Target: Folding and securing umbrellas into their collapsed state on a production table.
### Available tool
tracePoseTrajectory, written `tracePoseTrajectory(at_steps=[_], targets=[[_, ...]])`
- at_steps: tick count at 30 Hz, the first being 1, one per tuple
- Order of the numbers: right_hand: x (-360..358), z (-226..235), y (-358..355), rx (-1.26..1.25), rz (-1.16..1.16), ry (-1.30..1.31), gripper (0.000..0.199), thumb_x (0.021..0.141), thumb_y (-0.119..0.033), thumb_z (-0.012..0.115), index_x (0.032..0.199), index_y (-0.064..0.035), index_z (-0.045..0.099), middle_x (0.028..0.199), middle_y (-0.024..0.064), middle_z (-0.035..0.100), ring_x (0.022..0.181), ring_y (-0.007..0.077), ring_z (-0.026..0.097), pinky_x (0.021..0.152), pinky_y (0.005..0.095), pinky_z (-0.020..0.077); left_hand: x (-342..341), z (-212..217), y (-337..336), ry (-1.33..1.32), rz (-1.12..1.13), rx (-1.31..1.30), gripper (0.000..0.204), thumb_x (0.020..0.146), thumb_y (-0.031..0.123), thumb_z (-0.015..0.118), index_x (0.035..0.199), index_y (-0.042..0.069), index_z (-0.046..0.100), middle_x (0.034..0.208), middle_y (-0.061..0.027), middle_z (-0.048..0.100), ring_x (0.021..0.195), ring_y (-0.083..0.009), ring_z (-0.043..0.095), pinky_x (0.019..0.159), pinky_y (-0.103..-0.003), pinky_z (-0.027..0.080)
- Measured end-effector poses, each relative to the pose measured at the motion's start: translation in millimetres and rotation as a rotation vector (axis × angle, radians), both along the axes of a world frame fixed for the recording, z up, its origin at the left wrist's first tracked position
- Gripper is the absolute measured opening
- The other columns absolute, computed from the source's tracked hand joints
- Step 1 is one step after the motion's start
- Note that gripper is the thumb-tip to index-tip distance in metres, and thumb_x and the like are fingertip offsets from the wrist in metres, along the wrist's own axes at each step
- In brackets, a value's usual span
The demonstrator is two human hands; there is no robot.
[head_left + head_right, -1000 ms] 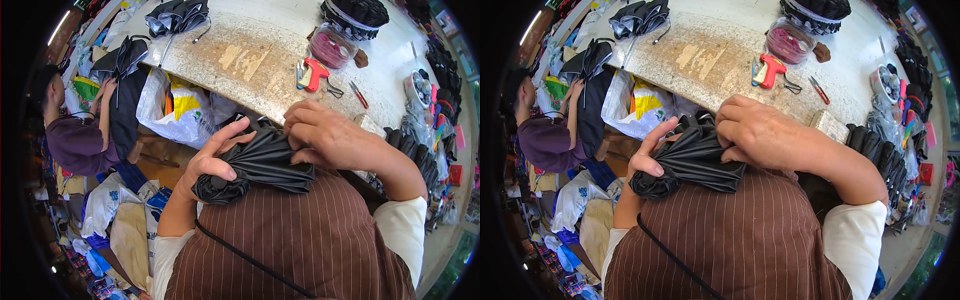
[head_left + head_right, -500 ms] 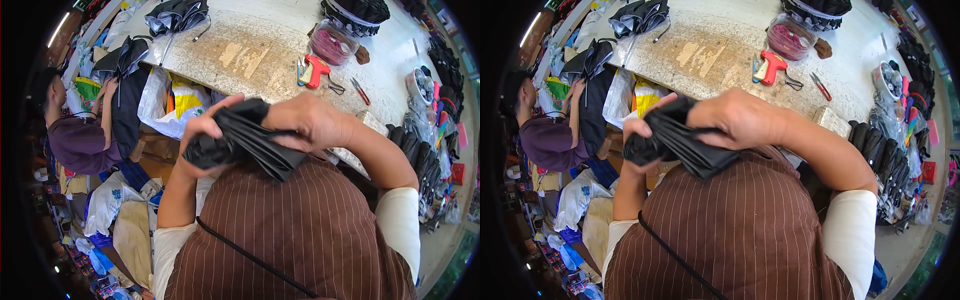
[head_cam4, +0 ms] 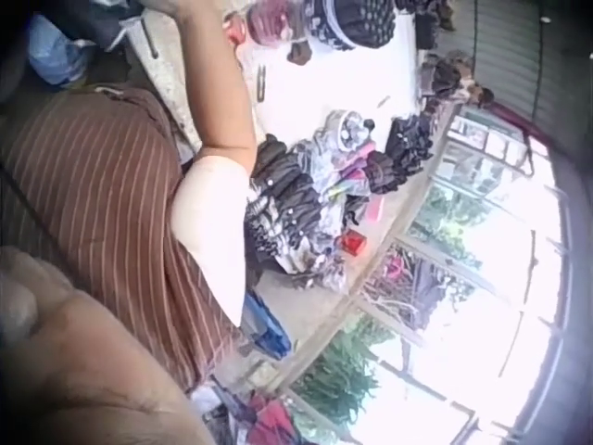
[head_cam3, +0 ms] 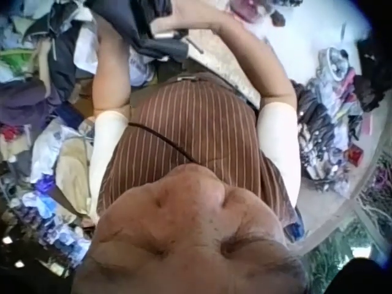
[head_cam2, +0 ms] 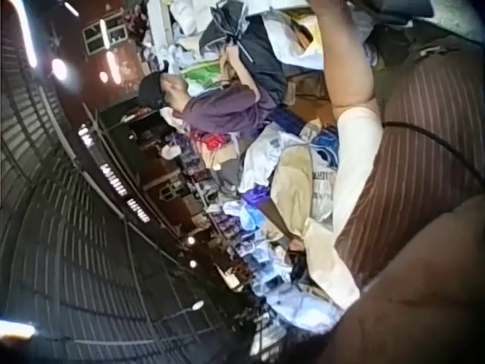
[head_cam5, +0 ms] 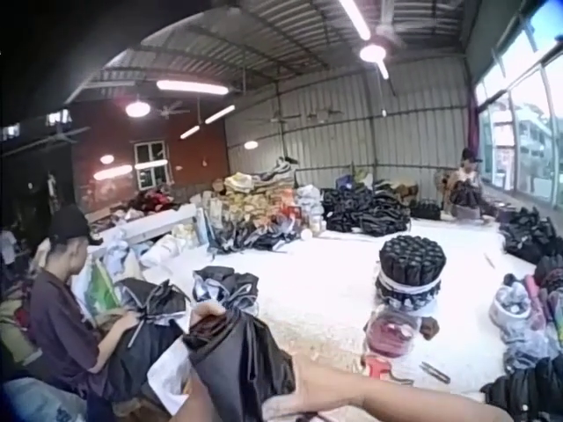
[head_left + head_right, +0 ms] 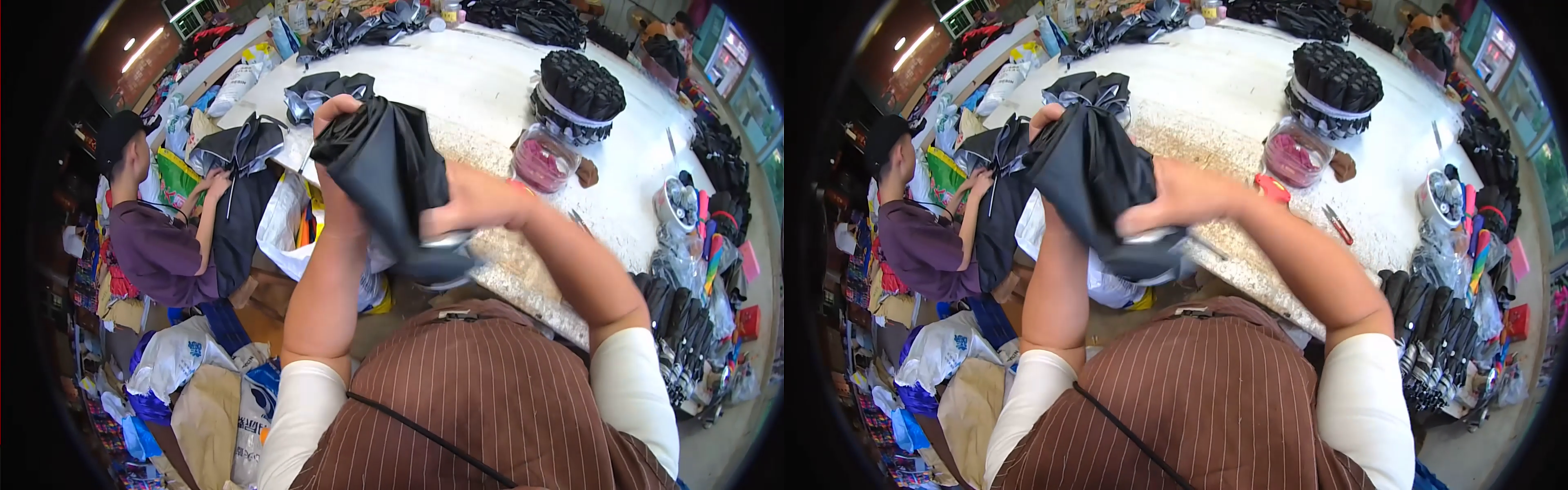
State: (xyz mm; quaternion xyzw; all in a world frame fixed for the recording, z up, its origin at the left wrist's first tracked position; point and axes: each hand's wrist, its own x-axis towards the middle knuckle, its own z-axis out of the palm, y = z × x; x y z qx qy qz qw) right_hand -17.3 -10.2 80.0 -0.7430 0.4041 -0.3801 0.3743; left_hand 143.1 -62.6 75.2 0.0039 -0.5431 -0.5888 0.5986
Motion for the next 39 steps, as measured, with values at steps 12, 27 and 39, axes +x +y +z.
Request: tracePoseTrajectory(at_steps=[12,27,39], targets=[[-30,-39,41,0.36,0.314,-0.429,0.041,0.082,-0.02,0.059,0.116,0.0021,0.052,0.106,0.0092,0.06,0.095,0.015,0.055,0.084,0.0257,0.0437,-24,6,31,-0.148,-0.153,0.123,0.056,0.071,0.0,0.061,0.122,0.011,0.041,0.107,-0.0176,0.058,0.092,-0.0261,0.06,0.081,-0.033,0.049],[-44,-30,93,-0.143,-0.643,-0.19,0.027,0.086,-0.008,0.052,0.111,-0.0017,0.056,0.097,0.0085,0.06,0.083,0.0164,0.054,0.077,0.0272,0.0436,1,-30,40,-0.105,0.114,0.302,0.039,0.078,-0.006,0.057,0.114,0.007,0.048,0.1,-0.0096,0.059,0.08,-0.014,0.056,0.076,-0.025,0.046],[-46,-86,109,0.035,-0.645,0.013,0.022,0.076,-0.002,0.067,0.097,-0.0029,0.059,0.088,0.0064,0.059,0.071,0.0149,0.053,0.061,0.024,0.0424,19,-49,48,-0.144,0.195,0.376,0.039,0.079,-0.003,0.06,0.115,0.005,0.048,0.098,-0.0081,0.059,0.083,-0.0129,0.054,0.079,-0.023,0.044]])
